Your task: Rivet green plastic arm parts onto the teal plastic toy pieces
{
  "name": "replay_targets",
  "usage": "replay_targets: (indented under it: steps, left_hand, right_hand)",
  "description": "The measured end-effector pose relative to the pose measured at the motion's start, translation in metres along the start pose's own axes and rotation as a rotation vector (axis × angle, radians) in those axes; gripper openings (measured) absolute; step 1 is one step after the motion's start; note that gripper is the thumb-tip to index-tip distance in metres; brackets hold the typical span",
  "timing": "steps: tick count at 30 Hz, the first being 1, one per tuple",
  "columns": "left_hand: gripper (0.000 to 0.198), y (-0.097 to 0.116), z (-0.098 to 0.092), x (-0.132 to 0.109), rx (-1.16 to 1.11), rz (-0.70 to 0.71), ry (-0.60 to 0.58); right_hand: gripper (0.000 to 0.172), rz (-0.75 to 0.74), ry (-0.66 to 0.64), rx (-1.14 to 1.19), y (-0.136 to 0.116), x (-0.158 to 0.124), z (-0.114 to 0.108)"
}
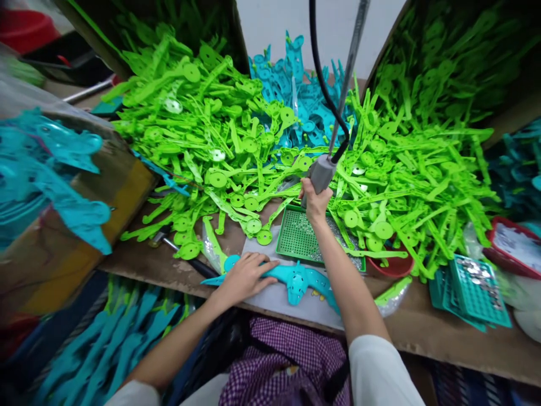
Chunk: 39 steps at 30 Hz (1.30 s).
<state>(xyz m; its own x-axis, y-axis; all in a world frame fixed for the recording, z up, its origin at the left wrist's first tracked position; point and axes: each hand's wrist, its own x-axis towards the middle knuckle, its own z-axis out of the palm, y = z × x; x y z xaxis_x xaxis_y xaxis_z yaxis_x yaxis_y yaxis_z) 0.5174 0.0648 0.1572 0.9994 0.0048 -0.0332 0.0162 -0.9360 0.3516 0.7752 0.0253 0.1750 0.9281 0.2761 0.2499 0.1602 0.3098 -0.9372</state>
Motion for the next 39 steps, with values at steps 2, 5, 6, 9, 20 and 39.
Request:
replay_targets:
  steps: [2,5,6,9,20,39]
  left_hand:
    - [0.043,0.0,0.0,0.0,0.004,0.001,0.007]
    - [0.044,-0.001,0.002,0.0,0.009,0.004,0.01]
    - [0.044,-0.001,0.003,0.0,0.01,0.003,0.01]
    - [0.044,-0.003,0.005,0.0,0.014,0.001,0.002]
    - [0.042,-0.005,0.007,0.003,-0.019,-0.001,0.022]
    - [0.042,-0.004,0.008,0.005,0.035,-0.016,0.036]
  right_hand:
    - [0.035,-0.01,0.003,-0.011,-0.005,0.0,-0.001]
    - [0.038,-0.037,0.001,-0.006,-0.019,0.0,-0.001]
    - [0.039,-0.047,0.001,-0.002,-0.025,0.0,-0.001]
    - [0.041,-0.079,0.014,0.018,-0.05,-0.007,-0.01]
    - [0.054,0.132,-0.009,0.013,-0.121,-0.13,-0.124]
    - [0.053,0.171,-0.015,-0.008,-0.111,-0.152,-0.149]
